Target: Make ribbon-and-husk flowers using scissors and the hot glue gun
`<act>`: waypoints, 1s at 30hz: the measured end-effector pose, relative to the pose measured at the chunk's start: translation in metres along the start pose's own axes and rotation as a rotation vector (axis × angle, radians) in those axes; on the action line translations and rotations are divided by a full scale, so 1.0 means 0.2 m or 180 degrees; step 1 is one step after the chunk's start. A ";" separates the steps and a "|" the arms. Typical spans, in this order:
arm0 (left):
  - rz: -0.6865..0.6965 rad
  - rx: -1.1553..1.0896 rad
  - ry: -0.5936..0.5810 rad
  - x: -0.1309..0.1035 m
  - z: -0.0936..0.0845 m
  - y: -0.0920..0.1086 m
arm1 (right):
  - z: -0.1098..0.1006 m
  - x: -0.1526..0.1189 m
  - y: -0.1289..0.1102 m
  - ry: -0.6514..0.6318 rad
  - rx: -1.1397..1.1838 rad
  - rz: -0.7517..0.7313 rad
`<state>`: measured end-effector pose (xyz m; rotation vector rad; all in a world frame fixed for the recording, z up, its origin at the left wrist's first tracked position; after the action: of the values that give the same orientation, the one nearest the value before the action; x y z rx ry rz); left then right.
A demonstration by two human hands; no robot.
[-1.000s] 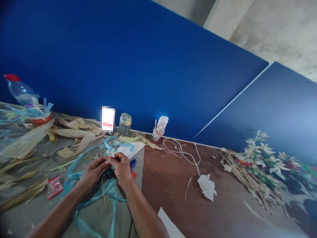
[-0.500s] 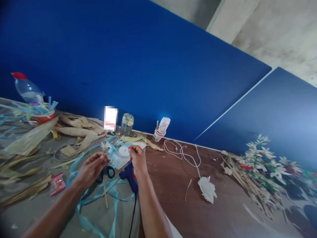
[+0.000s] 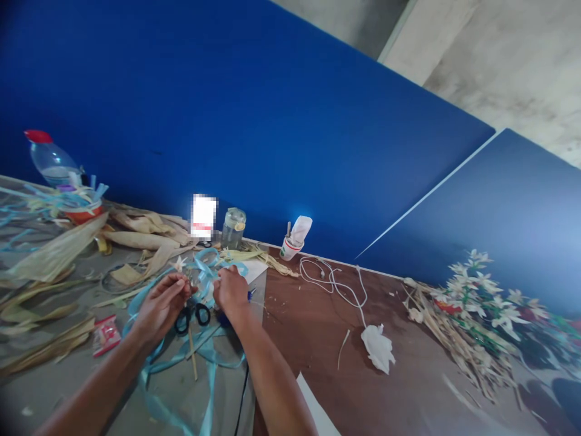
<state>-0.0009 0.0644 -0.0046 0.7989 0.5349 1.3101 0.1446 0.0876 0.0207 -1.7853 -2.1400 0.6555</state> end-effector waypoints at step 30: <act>0.0348 0.0183 0.0382 0.01 -0.05 0.06 | 0.04 -0.40 -0.29 -0.1943 0.0489 -0.0978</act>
<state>-0.0151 0.0694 -0.0006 0.8095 0.6337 1.4556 0.1078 0.0015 0.0496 -1.2346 -2.5699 1.3675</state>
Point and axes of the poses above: each hand's wrist, its own x-axis towards the middle knuckle, its own z-axis out of the palm, y = z × x, the point moved 6 cm from there along x, towards the middle knuckle, and after that the axes turned 15 degrees about -y, right-handed, at the moved point
